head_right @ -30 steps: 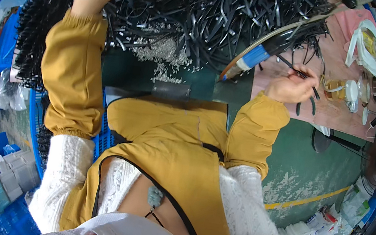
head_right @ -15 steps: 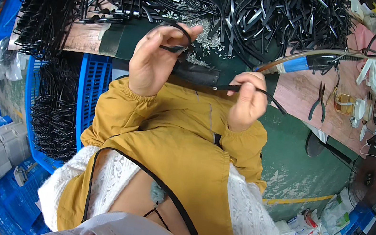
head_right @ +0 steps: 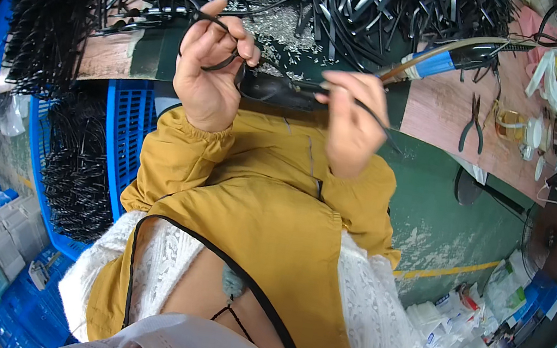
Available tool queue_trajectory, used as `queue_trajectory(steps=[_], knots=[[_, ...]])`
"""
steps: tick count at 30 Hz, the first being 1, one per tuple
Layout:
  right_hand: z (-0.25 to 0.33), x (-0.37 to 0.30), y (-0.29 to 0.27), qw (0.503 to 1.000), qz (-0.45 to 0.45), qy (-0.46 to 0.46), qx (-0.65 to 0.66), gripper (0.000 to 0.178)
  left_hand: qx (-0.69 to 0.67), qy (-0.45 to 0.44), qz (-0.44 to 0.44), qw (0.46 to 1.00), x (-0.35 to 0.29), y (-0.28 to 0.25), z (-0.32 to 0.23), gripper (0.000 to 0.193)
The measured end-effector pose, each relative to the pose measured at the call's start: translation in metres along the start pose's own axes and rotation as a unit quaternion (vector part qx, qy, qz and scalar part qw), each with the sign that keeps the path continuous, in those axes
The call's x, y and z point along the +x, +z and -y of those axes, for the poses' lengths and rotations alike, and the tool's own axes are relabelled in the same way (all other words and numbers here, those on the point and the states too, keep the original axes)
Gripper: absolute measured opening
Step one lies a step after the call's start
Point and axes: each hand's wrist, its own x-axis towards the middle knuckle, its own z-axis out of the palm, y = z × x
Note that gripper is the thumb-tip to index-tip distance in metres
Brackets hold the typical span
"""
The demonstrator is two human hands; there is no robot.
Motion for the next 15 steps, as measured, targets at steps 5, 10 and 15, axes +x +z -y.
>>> queue_trajectory(steps=[5, 10, 15], knots=[[-0.025, 0.001, 0.020, 0.993, 0.067, 0.101, 0.014, 0.007, 0.181, 0.120, 0.082, 0.973, -0.035, -0.026, 0.029, 0.021], [-0.027, 0.007, 0.024, 0.980, 0.071, 0.166, 0.082, 0.013, 0.263, 0.047, 0.109, 0.958, -0.074, -0.046, 0.030, 0.039], [-0.035, 0.003, 0.039, 0.976, 0.058, 0.189, 0.095, 0.014, 0.309, 0.032, 0.130, 0.942, -0.090, -0.060, 0.033, 0.060]])
